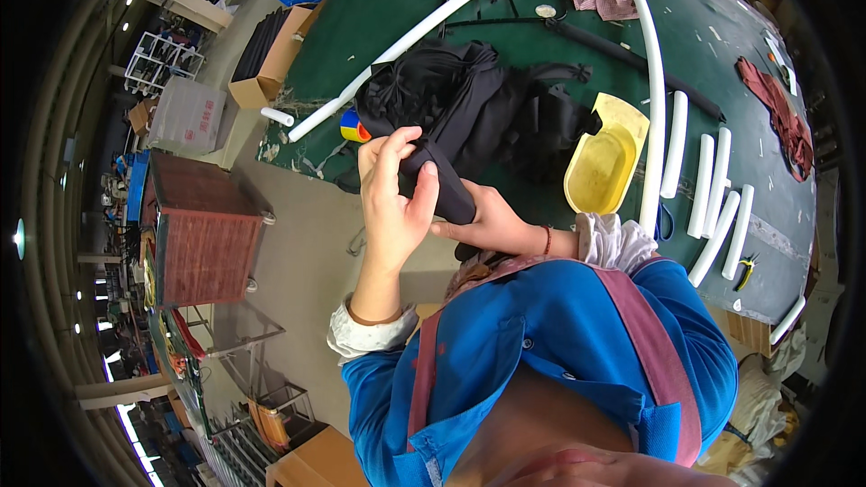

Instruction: The person repeatedly inserts white foam tubes into black fabric sleeves, trims the protruding ends with scissors, and places the finished pieces into a cardboard box. The process is repeated for multiple units.

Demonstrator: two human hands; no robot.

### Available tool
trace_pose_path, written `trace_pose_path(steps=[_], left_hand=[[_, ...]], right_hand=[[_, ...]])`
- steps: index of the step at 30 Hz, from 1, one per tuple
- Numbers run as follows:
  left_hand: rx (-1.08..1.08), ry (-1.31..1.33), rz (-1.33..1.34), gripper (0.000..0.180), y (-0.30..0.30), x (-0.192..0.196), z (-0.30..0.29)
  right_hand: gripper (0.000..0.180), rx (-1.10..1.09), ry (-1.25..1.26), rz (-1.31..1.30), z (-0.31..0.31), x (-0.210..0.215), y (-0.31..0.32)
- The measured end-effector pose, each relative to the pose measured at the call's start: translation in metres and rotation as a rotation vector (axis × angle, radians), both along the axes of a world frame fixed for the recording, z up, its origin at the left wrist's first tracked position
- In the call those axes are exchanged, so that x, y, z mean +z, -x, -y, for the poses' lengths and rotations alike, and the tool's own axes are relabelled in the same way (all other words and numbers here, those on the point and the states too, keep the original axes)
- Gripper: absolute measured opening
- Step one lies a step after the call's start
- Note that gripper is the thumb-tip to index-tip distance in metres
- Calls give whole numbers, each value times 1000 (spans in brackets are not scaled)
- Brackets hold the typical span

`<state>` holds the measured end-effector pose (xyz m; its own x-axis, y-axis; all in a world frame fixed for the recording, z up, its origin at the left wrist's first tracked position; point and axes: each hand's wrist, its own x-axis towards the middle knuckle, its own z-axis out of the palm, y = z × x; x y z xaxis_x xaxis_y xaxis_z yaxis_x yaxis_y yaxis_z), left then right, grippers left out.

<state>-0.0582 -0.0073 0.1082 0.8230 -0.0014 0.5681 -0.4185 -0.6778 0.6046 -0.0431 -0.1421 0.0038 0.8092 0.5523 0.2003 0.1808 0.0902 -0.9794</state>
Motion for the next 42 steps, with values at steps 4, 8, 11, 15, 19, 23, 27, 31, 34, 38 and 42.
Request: trace_pose_path(steps=[4,8,11,15,19,23,27,31,34,38,42], left_hand=[[-18,-17,-7,42,-2,0,-3],[-32,-28,-31,41,-2,-1,-5],[39,-36,45,41,-1,-10,-5],[186,-196,261,64,10,-16,5],[70,304,195,111,21,-58,17],[14,515,-191,70,57,-97,15],[501,467,-255,52,114,-119,-6],[887,-121,-339,51,197,-112,-27],[1079,-434,-379,36,267,-139,-63],[1292,-562,-904,60,374,-181,-94],[1338,-226,-1597,74,362,-235,-114]], right_hand=[[49,12,8,-3,1,2,0],[49,1,-27,9,0,0,1],[48,3,-46,-36,-5,0,0],[37,-58,-74,64,-6,-6,-6],[9,-33,-168,-213,-3,-2,-8],[23,233,-70,100,-7,-33,0],[47,600,259,635,-23,-27,13],[52,684,379,269,-9,-57,13],[43,549,391,255,7,-71,-1],[35,358,391,156,45,-62,-23],[29,79,468,244,105,-65,-45]])
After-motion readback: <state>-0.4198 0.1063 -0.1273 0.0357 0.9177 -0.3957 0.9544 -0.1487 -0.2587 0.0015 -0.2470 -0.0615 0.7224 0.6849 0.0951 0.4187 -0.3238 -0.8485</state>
